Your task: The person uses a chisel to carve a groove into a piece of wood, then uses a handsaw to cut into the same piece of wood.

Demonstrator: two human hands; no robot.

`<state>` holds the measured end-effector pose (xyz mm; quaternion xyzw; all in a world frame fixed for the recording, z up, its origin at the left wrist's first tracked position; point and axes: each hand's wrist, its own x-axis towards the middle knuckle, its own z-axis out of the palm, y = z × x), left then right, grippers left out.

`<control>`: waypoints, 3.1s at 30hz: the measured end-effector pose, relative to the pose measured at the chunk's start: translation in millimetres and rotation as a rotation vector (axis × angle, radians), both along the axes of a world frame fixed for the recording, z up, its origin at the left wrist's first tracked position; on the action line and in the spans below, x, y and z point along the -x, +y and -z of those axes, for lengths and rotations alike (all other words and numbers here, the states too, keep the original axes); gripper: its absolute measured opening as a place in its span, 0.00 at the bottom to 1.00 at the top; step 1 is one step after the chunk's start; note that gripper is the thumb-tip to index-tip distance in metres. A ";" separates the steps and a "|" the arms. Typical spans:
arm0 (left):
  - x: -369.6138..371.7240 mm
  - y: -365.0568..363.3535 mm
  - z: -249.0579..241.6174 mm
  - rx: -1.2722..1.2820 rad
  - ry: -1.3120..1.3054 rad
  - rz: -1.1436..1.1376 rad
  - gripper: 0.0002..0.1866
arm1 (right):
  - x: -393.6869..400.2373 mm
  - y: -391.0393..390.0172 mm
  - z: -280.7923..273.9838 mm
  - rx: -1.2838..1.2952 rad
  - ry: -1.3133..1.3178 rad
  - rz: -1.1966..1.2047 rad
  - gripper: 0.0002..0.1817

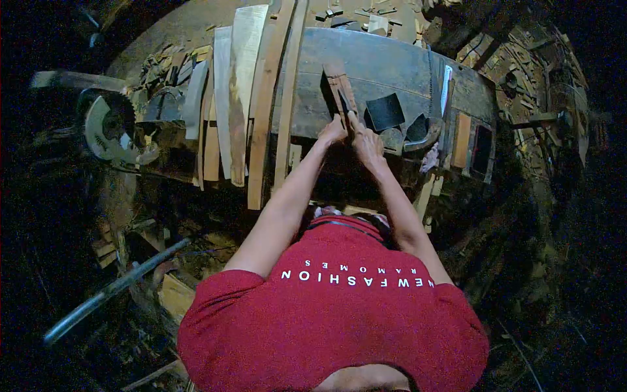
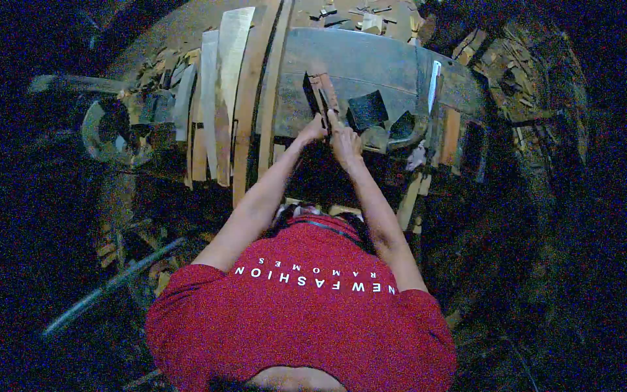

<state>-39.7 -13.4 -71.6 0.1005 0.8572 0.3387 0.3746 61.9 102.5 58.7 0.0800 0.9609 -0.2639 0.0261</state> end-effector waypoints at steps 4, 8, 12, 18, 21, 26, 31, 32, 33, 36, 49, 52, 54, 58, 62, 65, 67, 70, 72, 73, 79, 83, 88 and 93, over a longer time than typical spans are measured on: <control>-3.3 0.6 -40.0 -0.022 0.009 -0.052 0.53 | -15.9 5.2 -6.1 0.026 -0.039 -0.012 0.33; -7.5 2.1 -56.2 0.002 0.016 -0.021 0.55 | -34.1 2.4 -25.9 -0.009 -0.160 -0.014 0.35; -4.3 2.8 -47.5 0.090 -0.015 0.016 0.52 | -29.7 1.7 -35.3 -0.023 -0.145 -0.004 0.32; 3.6 -1.7 4.6 -0.028 0.031 0.001 0.50 | 0.8 1.9 -13.6 -0.085 -0.045 0.014 0.32; -7.1 7.9 -62.1 0.111 -0.002 -0.037 0.44 | 6.8 10.1 1.5 -0.021 -0.076 -0.036 0.34; -12.3 4.5 -60.2 0.048 0.123 -0.045 0.34 | -23.6 9.4 -16.5 -0.001 -0.169 -0.024 0.37; -7.3 5.7 -57.7 0.038 0.004 -0.024 0.42 | 6.5 5.9 -5.8 0.116 -0.020 0.020 0.32; -6.2 6.7 -58.6 0.051 -0.023 -0.060 0.43 | 6.8 4.8 -5.4 0.119 -0.016 0.020 0.32; -5.4 7.6 -50.8 0.050 -0.015 -0.060 0.43 | 8.2 5.9 -6.3 0.122 -0.030 0.019 0.33; -15.0 4.6 -71.5 -0.058 0.114 -0.126 0.39 | -4.2 10.6 -4.4 0.091 -0.048 -0.002 0.34; -2.3 1.5 -2.2 -0.133 0.139 -0.006 0.40 | 7.3 6.7 -22.6 0.092 -0.175 0.031 0.29; -3.6 2.2 -8.6 -0.014 0.063 -0.040 0.40 | -8.7 6.1 -9.1 0.029 -0.122 0.009 0.31; -8.5 3.1 -52.5 -0.007 -0.030 -0.062 0.40 | -5.3 5.7 -11.9 0.061 -0.095 -0.010 0.32; -13.1 4.6 -22.3 -0.074 0.026 -0.087 0.37 | 34.2 1.6 -22.5 0.120 -0.055 0.022 0.34; -8.0 5.4 -44.3 -0.062 0.014 -0.094 0.41 | 13.9 3.9 -21.8 0.150 -0.086 0.028 0.34; -1.6 5.1 -35.7 -0.039 -0.018 -0.076 0.44 | -8.4 6.0 -18.1 0.122 -0.165 0.032 0.34; -6.9 2.5 -39.6 0.008 -0.077 -0.080 0.44 | -5.1 5.2 -15.4 0.085 -0.188 0.036 0.32; -10.4 7.6 -83.6 -0.017 -0.039 -0.026 0.48 | 23.1 6.4 -8.7 0.092 -0.141 0.029 0.32; -6.9 4.5 -59.0 -0.046 0.001 -0.068 0.46 | 32.3 1.3 -12.8 0.110 -0.127 0.037 0.32; -7.0 4.1 -24.9 -0.081 0.028 -0.109 0.45 | 28.6 1.6 -14.6 0.108 -0.122 0.036 0.32; -11.6 7.3 -70.6 -0.051 0.002 -0.116 0.43 | -19.7 6.5 -14.6 0.030 -0.081 -0.015 0.32; -5.4 4.4 -26.1 -0.063 0.008 -0.033 0.43 | 15.5 2.7 -23.6 0.095 -0.166 0.020 0.31; -10.1 4.0 -32.5 0.024 -0.002 -0.086 0.41 | 31.4 1.9 -6.9 0.094 -0.117 0.009 0.30; -9.2 8.4 -53.7 0.091 -0.023 -0.056 0.35 | -0.1 1.3 -15.6 0.045 -0.126 -0.019 0.30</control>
